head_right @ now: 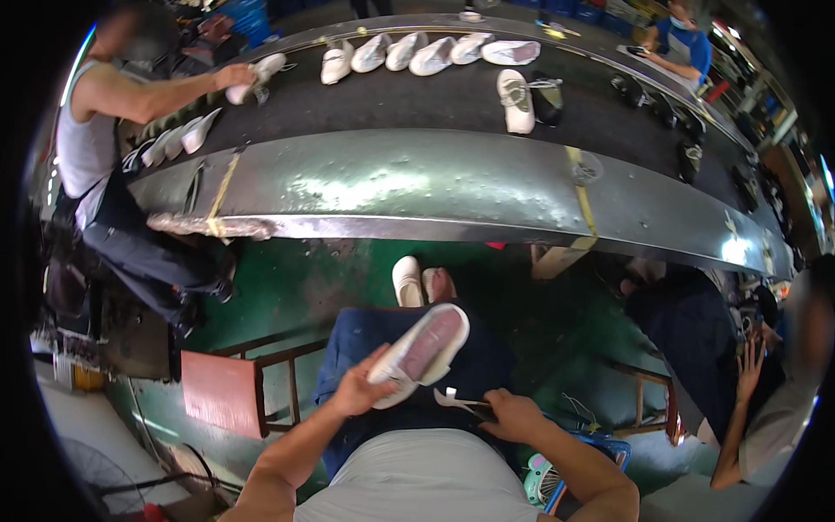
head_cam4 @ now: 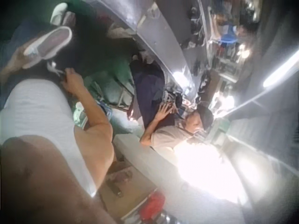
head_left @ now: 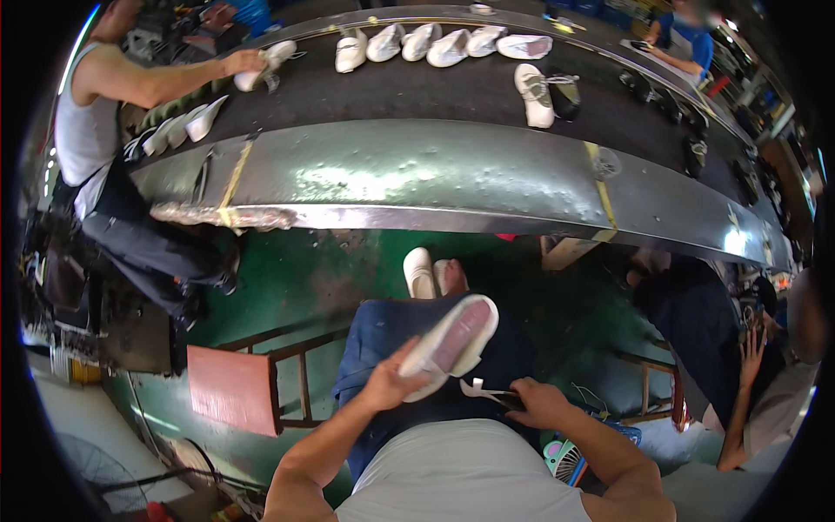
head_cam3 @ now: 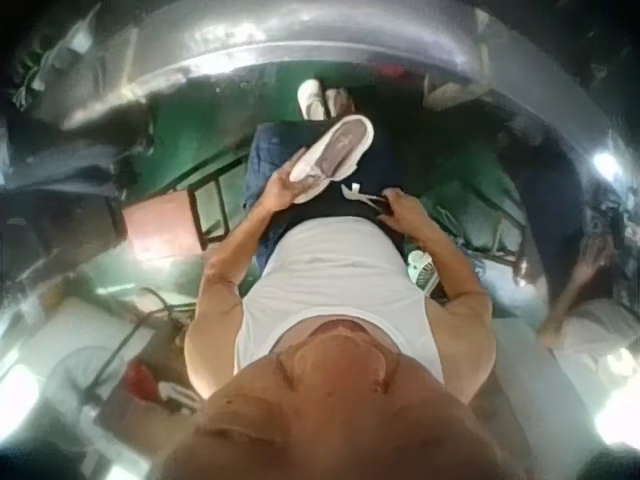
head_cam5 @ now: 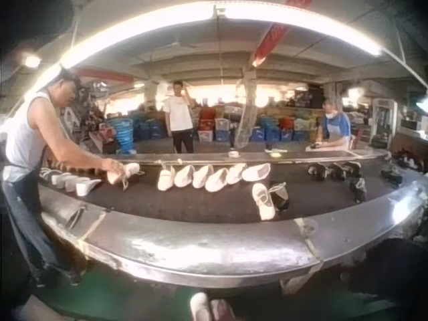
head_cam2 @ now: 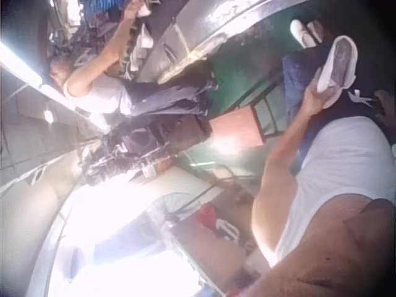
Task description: The worker is performing manual lasting or trimming on shoe uppers using a pair of lasting pincers/pliers at a shoe factory conveyor belt.
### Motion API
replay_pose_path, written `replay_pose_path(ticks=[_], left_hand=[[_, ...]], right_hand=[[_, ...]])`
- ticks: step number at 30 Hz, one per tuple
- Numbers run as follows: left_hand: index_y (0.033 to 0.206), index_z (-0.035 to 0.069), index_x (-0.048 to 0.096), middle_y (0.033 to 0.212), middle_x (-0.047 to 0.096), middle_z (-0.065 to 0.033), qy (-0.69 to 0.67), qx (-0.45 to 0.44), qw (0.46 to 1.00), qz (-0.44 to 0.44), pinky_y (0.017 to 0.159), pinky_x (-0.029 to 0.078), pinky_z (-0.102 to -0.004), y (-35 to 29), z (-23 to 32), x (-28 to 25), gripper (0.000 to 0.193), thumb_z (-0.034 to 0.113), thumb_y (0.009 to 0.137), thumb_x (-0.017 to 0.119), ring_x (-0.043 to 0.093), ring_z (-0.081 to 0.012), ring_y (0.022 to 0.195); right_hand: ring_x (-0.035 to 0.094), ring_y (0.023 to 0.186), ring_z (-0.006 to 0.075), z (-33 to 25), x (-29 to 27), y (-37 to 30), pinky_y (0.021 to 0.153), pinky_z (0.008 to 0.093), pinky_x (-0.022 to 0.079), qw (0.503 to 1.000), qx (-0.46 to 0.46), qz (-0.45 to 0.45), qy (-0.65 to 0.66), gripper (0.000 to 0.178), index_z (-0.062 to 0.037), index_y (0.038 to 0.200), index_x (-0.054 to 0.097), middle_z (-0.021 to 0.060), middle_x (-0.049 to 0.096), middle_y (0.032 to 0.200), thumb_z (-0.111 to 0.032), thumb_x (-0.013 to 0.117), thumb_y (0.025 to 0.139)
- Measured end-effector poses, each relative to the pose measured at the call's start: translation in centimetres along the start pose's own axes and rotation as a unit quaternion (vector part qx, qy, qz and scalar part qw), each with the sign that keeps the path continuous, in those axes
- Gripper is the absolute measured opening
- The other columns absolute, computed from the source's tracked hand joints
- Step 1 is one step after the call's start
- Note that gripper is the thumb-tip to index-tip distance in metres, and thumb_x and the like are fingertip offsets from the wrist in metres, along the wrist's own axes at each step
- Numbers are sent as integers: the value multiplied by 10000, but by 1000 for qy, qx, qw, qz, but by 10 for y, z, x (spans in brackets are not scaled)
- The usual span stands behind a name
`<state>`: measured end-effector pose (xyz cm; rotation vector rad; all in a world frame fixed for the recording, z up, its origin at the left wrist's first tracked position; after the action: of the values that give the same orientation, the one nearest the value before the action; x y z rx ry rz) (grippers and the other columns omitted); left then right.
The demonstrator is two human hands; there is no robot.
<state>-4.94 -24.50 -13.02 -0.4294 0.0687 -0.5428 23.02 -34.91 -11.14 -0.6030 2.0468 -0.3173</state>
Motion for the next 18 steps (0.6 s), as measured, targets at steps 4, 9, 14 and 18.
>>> replay_pose_path(ticks=[4, 9, 14, 18], left_hand=[[1522, 56, 371, 1403, 514, -294, 286, 54, 956, -41, 1124, 385, -424, -11, 14, 31, 824, 332, 857, 773, 531, -380, 1299], [1489, -57, 339, 1449, 408, -371, 415, 141, 898, -49, 1118, 383, -422, 51, 32, 60, 934, 553, 865, 670, 454, -454, 1342], [1469, -38, 401, 1355, 552, -318, 350, 46, 933, -67, 1087, 417, -430, 132, 23, 62, 913, 577, 852, 675, 543, -427, 1276], [1444, 2, 459, 1263, 624, -115, 46, 27, 997, -64, 989, 485, -337, 129, 46, 46, 637, 275, 931, 718, 601, -199, 1124]], right_hand=[[678, 935, 349, 23, -7, -8, 806, 437, 540, 997, 0, -37, 72, 574, -38, 1144, 608, 184, 669, 1022, -368, 832, 730], [642, 873, 151, 49, 11, -19, 781, 314, 524, 930, 91, -113, 338, 537, -14, 1138, 624, 78, 673, 959, -309, 830, 739], [637, 857, 149, 31, 8, -18, 758, 279, 512, 732, 90, -123, 664, 317, 1, 1133, 619, 63, 660, 961, -186, 687, 886], [648, 821, 174, 14, -1, -10, 752, 287, 519, 750, 72, -26, 657, 266, 5, 1151, 616, 91, 677, 1008, -187, 601, 969]])
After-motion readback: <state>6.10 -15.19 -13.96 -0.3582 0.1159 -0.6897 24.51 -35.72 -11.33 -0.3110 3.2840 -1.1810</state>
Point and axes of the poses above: each hand's wrist, its own y-axis towards the middle knuckle, its own x-axis out of the palm, z = x × y, the point moved 7 cm from there along y, towards the middle knuckle
